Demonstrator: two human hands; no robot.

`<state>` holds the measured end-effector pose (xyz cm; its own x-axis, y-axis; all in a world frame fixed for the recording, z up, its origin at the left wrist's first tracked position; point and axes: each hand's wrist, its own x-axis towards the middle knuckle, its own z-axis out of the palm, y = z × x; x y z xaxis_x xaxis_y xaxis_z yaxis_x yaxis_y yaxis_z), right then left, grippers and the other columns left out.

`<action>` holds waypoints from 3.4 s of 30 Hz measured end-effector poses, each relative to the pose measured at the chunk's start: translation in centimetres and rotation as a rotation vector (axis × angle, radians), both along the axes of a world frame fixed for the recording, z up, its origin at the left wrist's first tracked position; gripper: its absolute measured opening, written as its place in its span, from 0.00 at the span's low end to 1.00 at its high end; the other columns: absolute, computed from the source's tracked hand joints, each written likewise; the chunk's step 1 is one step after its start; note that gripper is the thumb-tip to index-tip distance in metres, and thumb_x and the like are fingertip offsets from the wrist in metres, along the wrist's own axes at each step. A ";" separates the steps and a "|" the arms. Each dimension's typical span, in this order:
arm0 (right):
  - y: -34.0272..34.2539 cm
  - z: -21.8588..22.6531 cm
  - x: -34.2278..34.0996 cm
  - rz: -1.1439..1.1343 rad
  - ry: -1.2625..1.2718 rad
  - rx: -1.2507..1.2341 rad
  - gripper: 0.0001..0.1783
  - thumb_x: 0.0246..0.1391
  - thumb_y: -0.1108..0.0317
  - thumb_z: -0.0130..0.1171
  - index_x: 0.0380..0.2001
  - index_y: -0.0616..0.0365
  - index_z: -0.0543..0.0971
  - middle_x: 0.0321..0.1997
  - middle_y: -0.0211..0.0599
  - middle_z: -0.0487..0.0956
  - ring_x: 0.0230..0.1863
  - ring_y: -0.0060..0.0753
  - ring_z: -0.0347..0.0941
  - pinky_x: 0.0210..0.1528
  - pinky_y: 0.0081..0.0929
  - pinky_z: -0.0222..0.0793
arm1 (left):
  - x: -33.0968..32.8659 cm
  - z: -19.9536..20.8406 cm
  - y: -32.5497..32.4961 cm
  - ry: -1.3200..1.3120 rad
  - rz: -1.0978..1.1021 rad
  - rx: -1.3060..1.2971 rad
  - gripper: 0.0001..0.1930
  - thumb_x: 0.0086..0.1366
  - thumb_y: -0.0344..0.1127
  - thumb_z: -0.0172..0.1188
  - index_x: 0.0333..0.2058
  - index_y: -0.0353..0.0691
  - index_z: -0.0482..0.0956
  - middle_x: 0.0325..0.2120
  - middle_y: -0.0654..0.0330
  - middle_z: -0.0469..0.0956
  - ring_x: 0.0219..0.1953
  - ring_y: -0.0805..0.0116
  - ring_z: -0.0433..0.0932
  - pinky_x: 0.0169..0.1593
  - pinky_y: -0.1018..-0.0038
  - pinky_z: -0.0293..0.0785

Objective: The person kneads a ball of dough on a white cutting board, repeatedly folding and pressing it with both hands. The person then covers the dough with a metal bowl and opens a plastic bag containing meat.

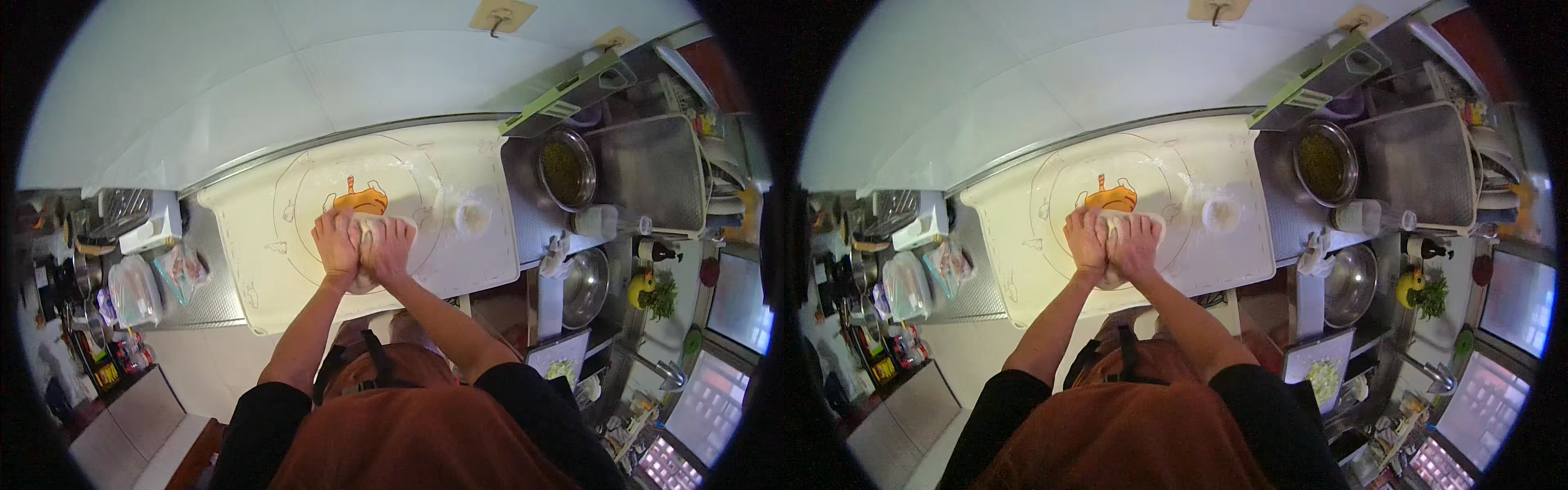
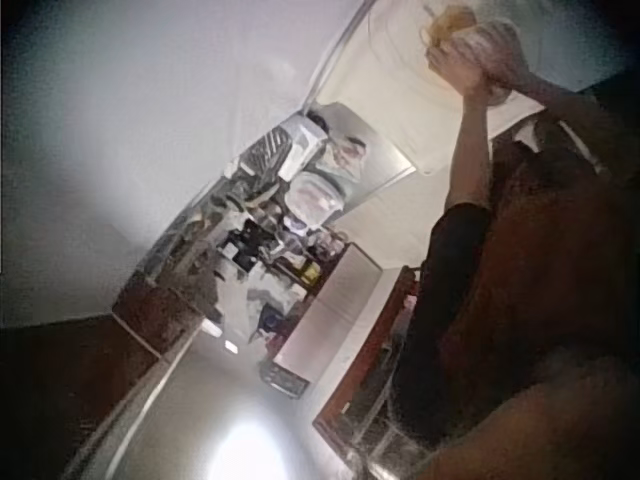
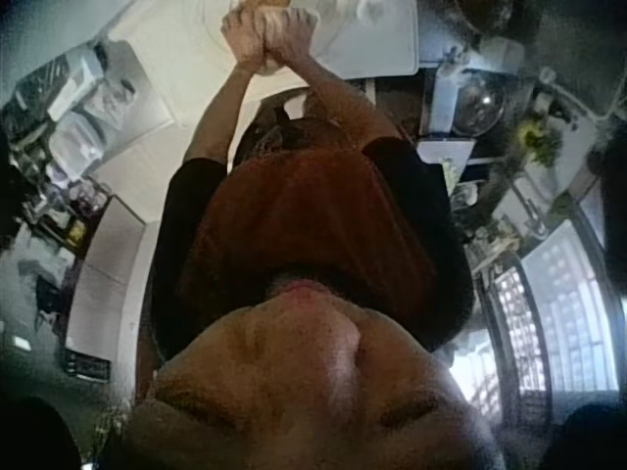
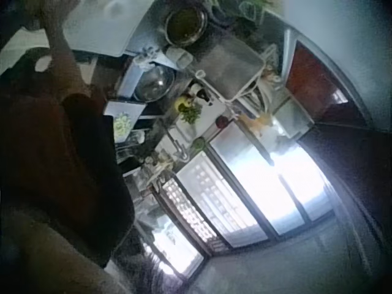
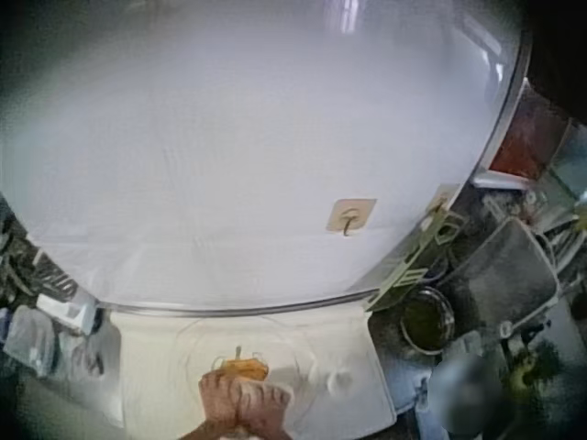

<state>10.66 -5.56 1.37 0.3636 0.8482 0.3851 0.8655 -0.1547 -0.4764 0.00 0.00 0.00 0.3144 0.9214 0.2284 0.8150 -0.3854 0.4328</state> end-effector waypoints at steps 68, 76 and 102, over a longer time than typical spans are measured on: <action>-4.8 -2.8 8.4 0.439 -0.123 -0.207 0.30 0.58 0.74 0.52 0.65 0.64 0.66 0.73 0.50 0.60 0.74 0.50 0.53 0.74 0.46 0.49 | -8.2 5.7 -13.3 -0.095 -0.334 0.039 0.39 0.43 0.21 0.64 0.59 0.49 0.70 0.64 0.53 0.64 0.68 0.45 0.59 0.70 0.40 0.49; -1.3 -2.1 6.9 0.482 0.062 -0.217 0.27 0.60 0.68 0.56 0.61 0.63 0.70 0.69 0.50 0.64 0.70 0.51 0.59 0.71 0.43 0.54 | -8.9 6.1 -12.7 -0.063 -0.396 -0.006 0.42 0.42 0.22 0.67 0.60 0.52 0.69 0.65 0.54 0.61 0.68 0.45 0.57 0.70 0.40 0.49; -6.1 1.5 -6.7 0.125 0.062 -0.033 0.21 0.53 0.57 0.56 0.45 0.61 0.75 0.47 0.48 0.73 0.52 0.53 0.67 0.55 0.51 0.59 | -7.9 5.1 -10.2 -0.292 -0.076 -0.039 0.21 0.61 0.35 0.57 0.54 0.42 0.76 0.57 0.48 0.70 0.60 0.43 0.66 0.63 0.51 0.60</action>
<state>3.95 -11.64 2.86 0.2762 0.9004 0.3363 0.8482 -0.0639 -0.5258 -7.89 -10.22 5.10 0.3092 0.9076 0.2840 0.6233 -0.4189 0.6603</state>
